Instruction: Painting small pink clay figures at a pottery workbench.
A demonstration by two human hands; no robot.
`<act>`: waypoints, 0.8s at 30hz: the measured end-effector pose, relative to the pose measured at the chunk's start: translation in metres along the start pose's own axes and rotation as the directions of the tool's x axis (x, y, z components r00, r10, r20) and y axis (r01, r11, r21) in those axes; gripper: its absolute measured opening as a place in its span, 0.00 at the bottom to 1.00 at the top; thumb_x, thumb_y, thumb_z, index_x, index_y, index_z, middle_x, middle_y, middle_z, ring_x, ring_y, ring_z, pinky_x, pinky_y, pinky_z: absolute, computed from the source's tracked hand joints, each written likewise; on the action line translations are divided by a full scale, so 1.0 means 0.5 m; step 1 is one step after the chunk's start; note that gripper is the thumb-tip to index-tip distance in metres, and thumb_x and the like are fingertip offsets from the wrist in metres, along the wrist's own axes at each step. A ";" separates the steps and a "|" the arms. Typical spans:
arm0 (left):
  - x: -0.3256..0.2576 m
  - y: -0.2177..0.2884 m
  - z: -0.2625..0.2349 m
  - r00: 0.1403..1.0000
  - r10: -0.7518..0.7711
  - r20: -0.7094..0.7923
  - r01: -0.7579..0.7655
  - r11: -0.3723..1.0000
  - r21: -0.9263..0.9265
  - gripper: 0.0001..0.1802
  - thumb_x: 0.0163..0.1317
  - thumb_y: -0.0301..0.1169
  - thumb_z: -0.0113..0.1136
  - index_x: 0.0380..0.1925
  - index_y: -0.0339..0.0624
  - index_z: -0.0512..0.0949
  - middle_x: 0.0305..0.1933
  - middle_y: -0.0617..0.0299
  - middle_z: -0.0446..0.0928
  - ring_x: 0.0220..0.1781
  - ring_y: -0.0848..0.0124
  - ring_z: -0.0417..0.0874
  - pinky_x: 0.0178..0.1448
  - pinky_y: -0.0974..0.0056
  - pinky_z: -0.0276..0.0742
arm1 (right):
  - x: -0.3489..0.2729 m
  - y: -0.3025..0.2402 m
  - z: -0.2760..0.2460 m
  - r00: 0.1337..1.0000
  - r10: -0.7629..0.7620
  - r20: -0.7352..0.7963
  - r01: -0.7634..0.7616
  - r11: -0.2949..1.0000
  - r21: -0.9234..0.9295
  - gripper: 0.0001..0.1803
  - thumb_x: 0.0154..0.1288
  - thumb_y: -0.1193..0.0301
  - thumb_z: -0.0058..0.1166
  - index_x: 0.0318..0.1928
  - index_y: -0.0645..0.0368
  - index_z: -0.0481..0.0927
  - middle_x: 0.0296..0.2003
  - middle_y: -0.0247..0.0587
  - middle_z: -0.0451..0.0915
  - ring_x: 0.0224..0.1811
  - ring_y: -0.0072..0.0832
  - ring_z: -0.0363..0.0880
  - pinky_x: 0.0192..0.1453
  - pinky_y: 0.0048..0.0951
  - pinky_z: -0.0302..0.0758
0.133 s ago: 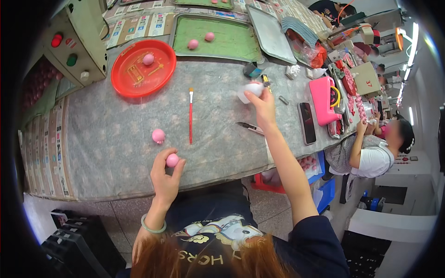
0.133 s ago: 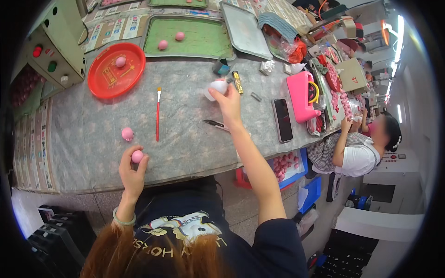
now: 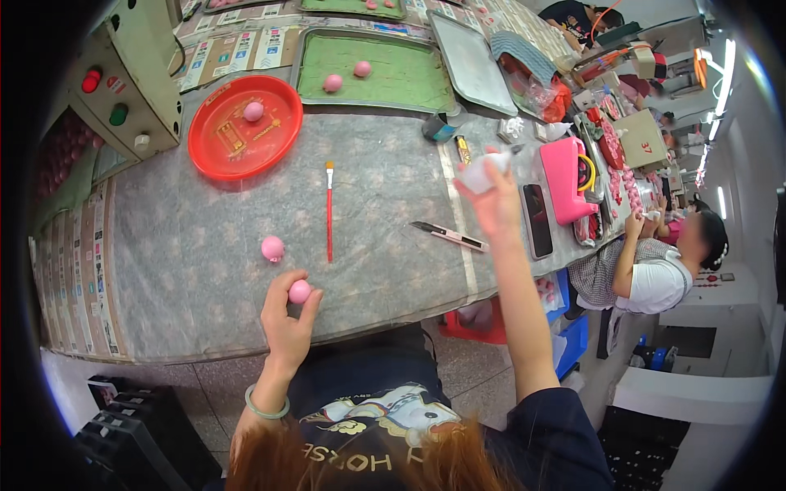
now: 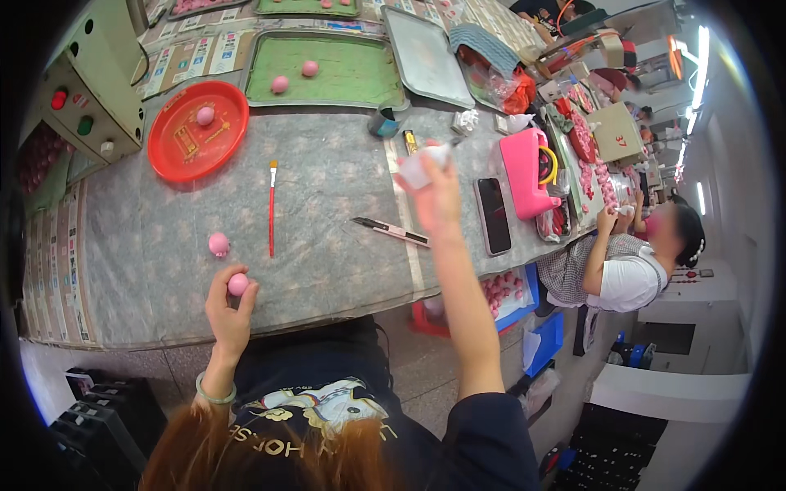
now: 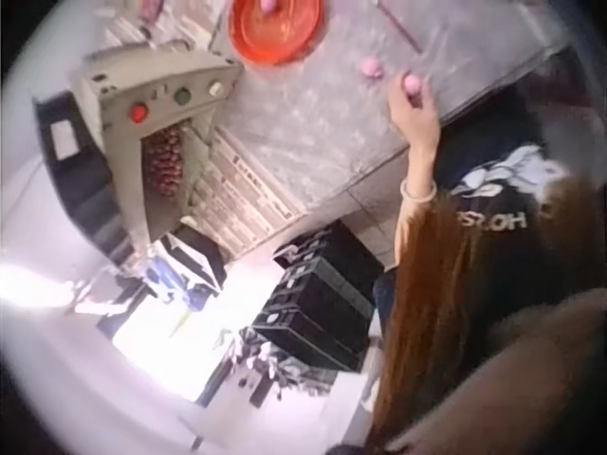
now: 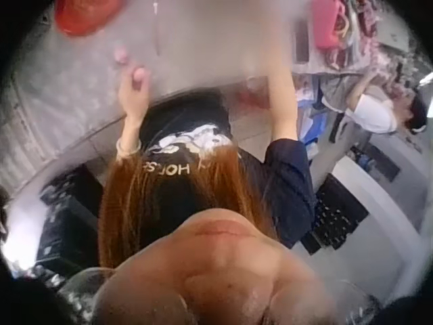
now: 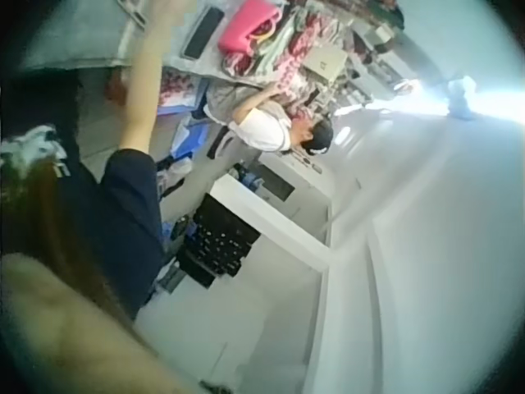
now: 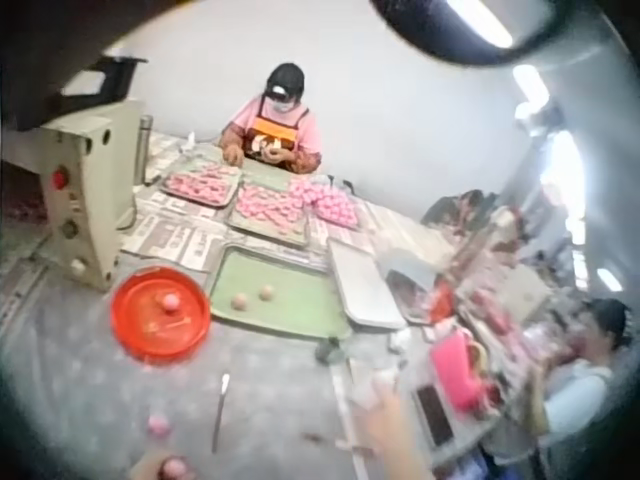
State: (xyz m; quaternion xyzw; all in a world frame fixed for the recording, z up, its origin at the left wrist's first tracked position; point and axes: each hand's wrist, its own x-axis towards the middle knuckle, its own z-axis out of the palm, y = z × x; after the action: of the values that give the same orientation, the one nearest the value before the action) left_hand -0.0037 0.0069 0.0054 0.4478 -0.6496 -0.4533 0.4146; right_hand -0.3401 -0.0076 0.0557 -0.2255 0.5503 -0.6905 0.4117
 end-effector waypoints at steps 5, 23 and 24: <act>0.008 -0.004 0.001 0.999 0.020 0.033 -0.021 0.999 0.034 0.15 0.51 0.20 0.58 0.40 0.34 0.72 0.39 0.58 0.73 0.37 0.72 0.74 0.44 0.70 0.69 | 0.054 -0.092 -0.162 0.991 0.082 -0.102 -0.096 0.986 -0.138 0.17 0.57 0.73 0.52 0.47 0.62 0.68 0.39 0.39 0.74 0.41 0.31 0.76 0.40 0.31 0.75; 0.012 0.001 -0.001 0.996 0.037 0.080 -0.046 0.992 0.120 0.17 0.48 0.25 0.63 0.39 0.36 0.72 0.39 0.53 0.74 0.40 0.60 0.76 0.45 0.64 0.71 | 0.207 -0.158 -0.257 0.694 -0.712 -0.105 0.076 0.218 -0.973 0.22 0.47 0.61 0.63 0.36 0.67 0.76 0.31 0.47 0.79 0.33 0.34 0.78 0.41 0.31 0.71; 0.012 0.000 -0.001 0.996 0.042 0.082 -0.052 0.991 0.124 0.17 0.48 0.25 0.63 0.39 0.36 0.72 0.39 0.53 0.74 0.40 0.60 0.76 0.45 0.64 0.71 | 0.213 -0.157 -0.265 0.696 -0.714 -0.075 0.074 0.175 -0.982 0.23 0.46 0.59 0.63 0.36 0.67 0.76 0.31 0.48 0.79 0.34 0.36 0.78 0.41 0.32 0.71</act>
State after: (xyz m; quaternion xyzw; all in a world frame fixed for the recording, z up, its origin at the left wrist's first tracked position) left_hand -0.0048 0.0012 0.0065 0.4393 -0.7034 -0.4188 0.3700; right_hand -0.5260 -0.0141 0.0761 -0.3610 0.8456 -0.3504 -0.1786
